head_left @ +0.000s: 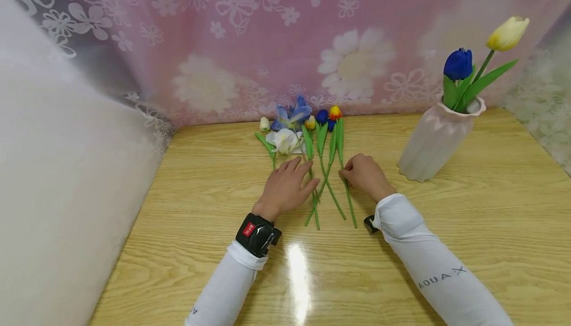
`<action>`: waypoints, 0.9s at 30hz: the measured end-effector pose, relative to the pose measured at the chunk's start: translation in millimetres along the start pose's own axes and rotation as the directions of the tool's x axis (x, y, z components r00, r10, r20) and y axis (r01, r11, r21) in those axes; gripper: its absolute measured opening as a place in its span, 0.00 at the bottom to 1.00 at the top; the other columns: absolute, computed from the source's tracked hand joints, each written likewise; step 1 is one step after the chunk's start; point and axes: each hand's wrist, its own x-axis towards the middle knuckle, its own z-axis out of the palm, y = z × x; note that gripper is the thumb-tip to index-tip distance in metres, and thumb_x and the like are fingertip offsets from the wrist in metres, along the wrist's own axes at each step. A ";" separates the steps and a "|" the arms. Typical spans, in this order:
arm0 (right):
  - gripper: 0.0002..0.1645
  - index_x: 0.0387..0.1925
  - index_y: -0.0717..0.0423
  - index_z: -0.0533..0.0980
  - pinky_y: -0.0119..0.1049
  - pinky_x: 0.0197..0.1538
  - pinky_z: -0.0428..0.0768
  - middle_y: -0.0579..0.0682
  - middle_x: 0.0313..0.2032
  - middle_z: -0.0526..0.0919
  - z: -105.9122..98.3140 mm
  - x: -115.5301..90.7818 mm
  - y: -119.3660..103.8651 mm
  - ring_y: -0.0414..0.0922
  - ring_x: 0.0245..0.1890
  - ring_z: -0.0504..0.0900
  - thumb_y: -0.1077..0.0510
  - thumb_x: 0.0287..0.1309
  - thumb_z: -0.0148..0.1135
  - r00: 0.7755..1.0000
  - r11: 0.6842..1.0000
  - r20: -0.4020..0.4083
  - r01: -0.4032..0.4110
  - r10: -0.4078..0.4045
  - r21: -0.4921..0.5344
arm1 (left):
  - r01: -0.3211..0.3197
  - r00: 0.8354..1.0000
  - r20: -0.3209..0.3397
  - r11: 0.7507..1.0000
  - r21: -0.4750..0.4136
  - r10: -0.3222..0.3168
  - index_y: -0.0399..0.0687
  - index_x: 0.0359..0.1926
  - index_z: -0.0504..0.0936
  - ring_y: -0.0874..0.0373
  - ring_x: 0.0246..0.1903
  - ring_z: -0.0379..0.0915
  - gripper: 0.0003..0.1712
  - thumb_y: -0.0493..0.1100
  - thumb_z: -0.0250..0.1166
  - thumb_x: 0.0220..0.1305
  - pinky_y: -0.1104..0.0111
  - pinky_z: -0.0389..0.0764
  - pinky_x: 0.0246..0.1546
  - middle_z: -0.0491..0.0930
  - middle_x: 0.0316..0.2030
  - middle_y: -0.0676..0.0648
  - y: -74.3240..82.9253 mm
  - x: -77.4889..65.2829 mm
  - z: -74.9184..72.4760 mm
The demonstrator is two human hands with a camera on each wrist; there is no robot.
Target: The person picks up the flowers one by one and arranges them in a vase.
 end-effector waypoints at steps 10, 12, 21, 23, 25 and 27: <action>0.14 0.28 0.63 0.83 0.35 0.23 0.74 0.52 0.22 0.83 -2.0 -1.4 4.5 0.44 0.21 0.79 0.58 0.65 0.59 1.000 0.999 -0.002 0.013 -0.013 0.044 | 0.010 1.000 0.001 1.000 0.000 -0.010 0.53 0.71 0.64 0.43 0.66 0.56 0.33 0.62 0.46 0.72 0.47 0.63 0.59 0.58 0.69 0.42 0.9 -2.1 0.7; 0.14 0.29 0.63 0.83 0.35 0.24 0.74 0.52 0.22 0.83 -1.7 -2.0 4.7 0.44 0.21 0.80 0.58 0.65 0.59 1.000 0.998 -0.009 0.012 -0.012 0.060 | 0.008 1.000 -0.003 1.000 0.000 -0.008 0.53 0.71 0.64 0.43 0.66 0.56 0.33 0.62 0.47 0.72 0.47 0.64 0.59 0.58 0.69 0.42 0.5 -2.2 1.4; 0.15 0.35 0.63 0.83 0.35 0.27 0.75 0.52 0.23 0.84 -8.4 -9.9 5.1 0.46 0.23 0.81 0.55 0.67 0.58 0.998 0.995 -0.061 -0.001 0.008 0.099 | -0.009 1.000 -0.019 1.000 -0.005 0.009 0.53 0.70 0.65 0.44 0.66 0.56 0.33 0.63 0.46 0.72 0.47 0.64 0.59 0.59 0.69 0.42 3.8 -0.5 3.6; 0.15 0.38 0.64 0.82 0.36 0.29 0.77 0.52 0.25 0.84 -10.2 -12.1 2.9 0.47 0.25 0.82 0.55 0.66 0.58 0.997 0.992 -0.070 -0.002 0.010 0.123 | -0.016 1.000 -0.025 1.000 -0.006 0.016 0.54 0.70 0.65 0.44 0.66 0.57 0.33 0.63 0.46 0.72 0.47 0.64 0.59 0.59 0.69 0.42 4.8 -0.3 3.9; 0.16 0.41 0.65 0.82 0.37 0.31 0.80 0.53 0.28 0.84 -11.9 -14.2 0.9 0.47 0.27 0.83 0.55 0.66 0.58 0.997 0.989 -0.082 0.009 0.004 0.147 | -0.026 0.999 -0.032 1.000 -0.009 0.026 0.54 0.70 0.65 0.43 0.65 0.57 0.32 0.63 0.46 0.72 0.47 0.65 0.59 0.59 0.69 0.42 6.1 0.1 4.2; 0.16 0.43 0.65 0.81 0.38 0.33 0.81 0.53 0.29 0.84 -13.4 -16.7 -1.3 0.48 0.29 0.83 0.55 0.66 0.58 0.995 0.986 -0.099 0.023 -0.007 0.166 | -0.037 0.999 -0.040 0.999 -0.009 0.036 0.54 0.70 0.66 0.43 0.65 0.57 0.32 0.63 0.46 0.72 0.46 0.65 0.58 0.60 0.68 0.41 7.4 0.5 4.8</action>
